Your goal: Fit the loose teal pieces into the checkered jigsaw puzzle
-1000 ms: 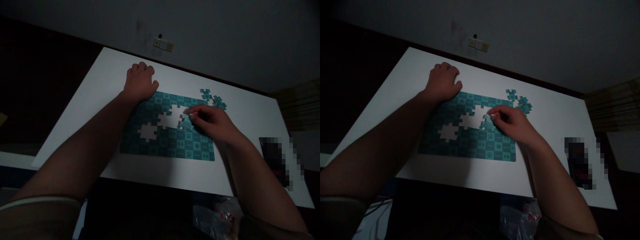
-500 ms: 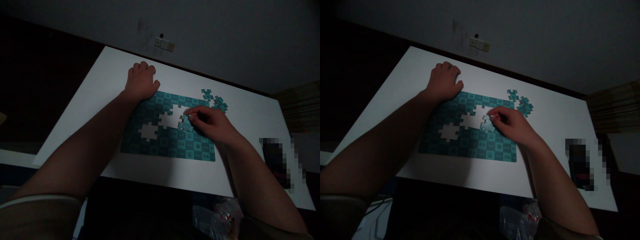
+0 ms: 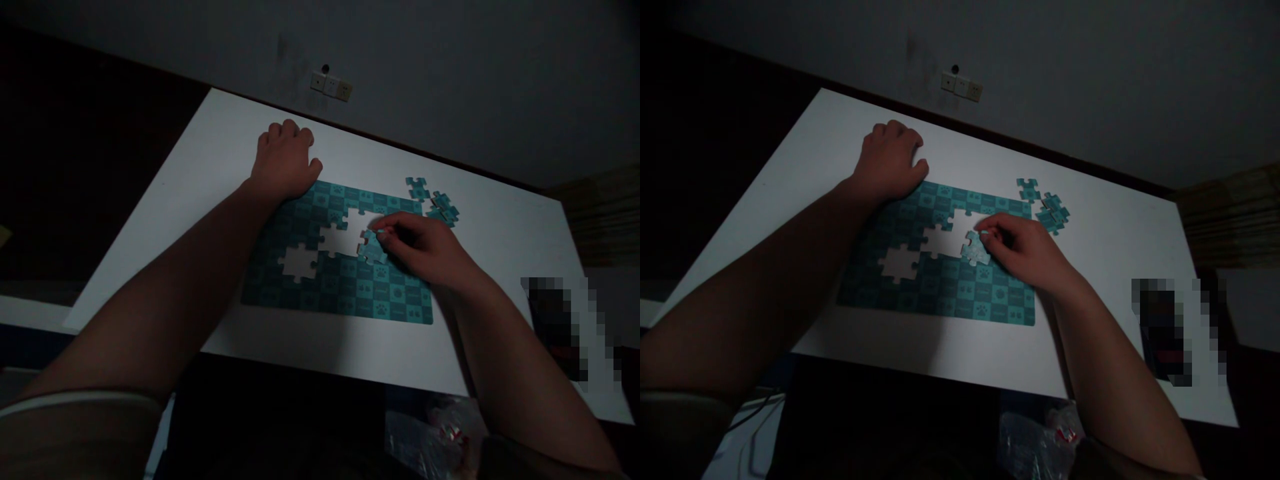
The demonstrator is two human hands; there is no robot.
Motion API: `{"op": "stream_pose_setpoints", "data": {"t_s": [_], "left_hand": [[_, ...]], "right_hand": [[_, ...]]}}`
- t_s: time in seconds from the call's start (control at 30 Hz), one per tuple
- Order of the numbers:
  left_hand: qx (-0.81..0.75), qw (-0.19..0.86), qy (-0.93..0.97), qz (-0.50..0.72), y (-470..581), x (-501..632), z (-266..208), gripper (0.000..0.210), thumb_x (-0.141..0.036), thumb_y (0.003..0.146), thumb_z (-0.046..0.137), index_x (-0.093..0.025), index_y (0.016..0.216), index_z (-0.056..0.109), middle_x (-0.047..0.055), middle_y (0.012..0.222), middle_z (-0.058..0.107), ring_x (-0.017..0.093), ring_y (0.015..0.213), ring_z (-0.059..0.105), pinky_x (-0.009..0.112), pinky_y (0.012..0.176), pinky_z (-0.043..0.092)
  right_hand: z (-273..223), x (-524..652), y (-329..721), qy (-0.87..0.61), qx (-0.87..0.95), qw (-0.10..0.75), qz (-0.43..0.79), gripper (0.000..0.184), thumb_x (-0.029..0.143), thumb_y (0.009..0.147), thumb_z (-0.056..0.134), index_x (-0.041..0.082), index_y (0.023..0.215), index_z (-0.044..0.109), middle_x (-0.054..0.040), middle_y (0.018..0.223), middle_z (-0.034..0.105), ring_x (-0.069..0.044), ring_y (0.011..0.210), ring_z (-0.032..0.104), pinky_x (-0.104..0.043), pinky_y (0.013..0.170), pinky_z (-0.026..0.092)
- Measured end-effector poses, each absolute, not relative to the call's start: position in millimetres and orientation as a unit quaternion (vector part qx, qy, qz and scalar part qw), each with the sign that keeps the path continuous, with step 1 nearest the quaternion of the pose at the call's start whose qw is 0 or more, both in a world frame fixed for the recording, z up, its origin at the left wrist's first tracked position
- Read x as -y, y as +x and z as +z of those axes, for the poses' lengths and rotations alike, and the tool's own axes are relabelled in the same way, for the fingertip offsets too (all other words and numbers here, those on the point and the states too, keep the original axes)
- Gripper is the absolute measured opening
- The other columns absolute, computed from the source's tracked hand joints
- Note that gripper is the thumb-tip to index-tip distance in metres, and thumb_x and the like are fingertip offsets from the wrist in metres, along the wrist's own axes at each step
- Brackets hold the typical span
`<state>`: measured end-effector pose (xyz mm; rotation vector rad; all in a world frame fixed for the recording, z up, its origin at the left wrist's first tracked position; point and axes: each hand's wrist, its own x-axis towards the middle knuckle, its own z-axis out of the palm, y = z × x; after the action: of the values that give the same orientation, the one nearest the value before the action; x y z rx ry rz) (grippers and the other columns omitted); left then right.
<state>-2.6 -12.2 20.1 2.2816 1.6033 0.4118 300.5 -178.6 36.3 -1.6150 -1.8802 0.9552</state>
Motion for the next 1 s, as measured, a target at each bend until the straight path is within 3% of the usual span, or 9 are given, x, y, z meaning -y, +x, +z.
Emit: {"op": "stream_pose_setpoints", "data": {"t_s": [0.43, 0.57, 1.0], "left_hand": [[-0.562, 0.155, 0.799, 0.148, -2.3, 11.5, 17.0, 0.078, -0.063, 0.106, 0.062, -0.04, 0.18, 0.074, 0.012, 0.179, 0.076, 0.057, 0.181, 0.047, 0.086, 0.153, 0.038], [-0.566, 0.167, 0.793, 0.149, -2.1, 12.1, 17.9, 0.086, -0.065, 0.101, 0.069, -0.046, 0.185, 0.07, 0.009, 0.171, 0.081, 0.058, 0.183, 0.044, 0.09, 0.153, 0.035], [-0.564, 0.163, 0.798, 0.136, -1.9, 12.7, 20.1, 0.086, -0.067, 0.103, 0.067, -0.045, 0.186, 0.069, 0.01, 0.175, 0.077, 0.059, 0.183, 0.044, 0.09, 0.153, 0.035]], "right_hand": [[33.5, 179.0, 300.7, -0.572, 0.726, 0.227, 0.307, 0.022, 0.052, 0.115, 0.09, 0.037, 0.127, 0.098, -0.0076, 0.105, 0.092, -0.038, 0.091, 0.083, -0.056, 0.086, 0.064], [31.4, 179.0, 302.8, -0.569, 0.732, 0.225, 0.299, 0.022, 0.051, 0.117, 0.085, 0.037, 0.127, 0.097, -0.0067, 0.105, 0.092, -0.037, 0.091, 0.083, -0.056, 0.086, 0.063], [34.3, 177.8, 299.2, -0.574, 0.733, 0.228, 0.285, 0.026, 0.058, 0.111, 0.091, 0.036, 0.124, 0.097, -0.0092, 0.103, 0.093, -0.039, 0.089, 0.083, -0.059, 0.085, 0.067]]}}
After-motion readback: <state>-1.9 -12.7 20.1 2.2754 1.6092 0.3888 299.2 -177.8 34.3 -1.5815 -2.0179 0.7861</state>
